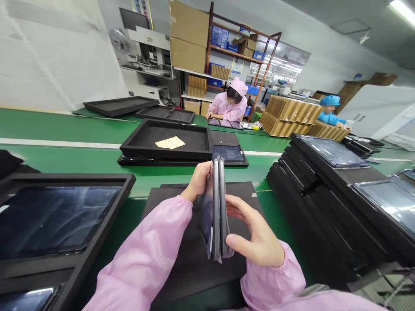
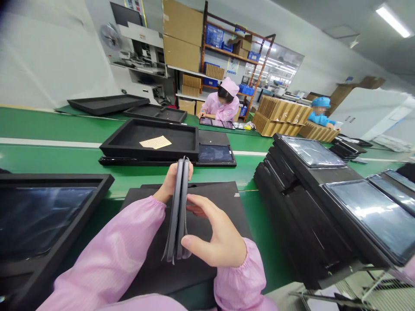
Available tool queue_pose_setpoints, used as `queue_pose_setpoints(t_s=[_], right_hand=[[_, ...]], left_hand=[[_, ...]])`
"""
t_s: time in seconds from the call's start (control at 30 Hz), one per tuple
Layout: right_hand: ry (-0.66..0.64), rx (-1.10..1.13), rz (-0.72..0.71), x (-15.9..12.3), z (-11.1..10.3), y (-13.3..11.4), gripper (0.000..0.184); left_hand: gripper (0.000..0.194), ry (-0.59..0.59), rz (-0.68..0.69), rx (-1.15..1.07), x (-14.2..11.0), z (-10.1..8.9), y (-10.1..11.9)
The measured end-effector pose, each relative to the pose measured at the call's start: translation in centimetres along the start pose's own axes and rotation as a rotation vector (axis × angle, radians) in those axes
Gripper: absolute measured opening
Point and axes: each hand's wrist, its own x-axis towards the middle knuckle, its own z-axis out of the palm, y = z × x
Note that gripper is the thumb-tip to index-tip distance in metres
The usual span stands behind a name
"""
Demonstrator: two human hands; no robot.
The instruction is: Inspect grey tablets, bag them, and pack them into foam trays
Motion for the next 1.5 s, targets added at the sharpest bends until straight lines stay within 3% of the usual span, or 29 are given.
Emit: queue_pose_setpoints(t_s=[0.43,0.83,1.03,1.5], right_hand=[[0.089,-0.058,0.048,0.8,0.7,1.1,0.047],[0.104,-0.172,0.012,0.3,0.9,0.3,0.043],[0.104,-0.228,0.008,-0.1,0.4,-0.3,0.043],[0.226,-0.287,0.007,-0.8,0.5,-1.4,0.041]], left_hand=[[0.068,0.127,-0.107,-0.008,0.8,-0.5,-1.1],[0.065,0.099,-0.081,-0.003,0.6,-0.6,-1.5],[0.066,0.085,-0.034,0.059,0.7,-0.1,-0.6],[0.073,0.05,0.005,0.113,0.3,0.6,0.6]])
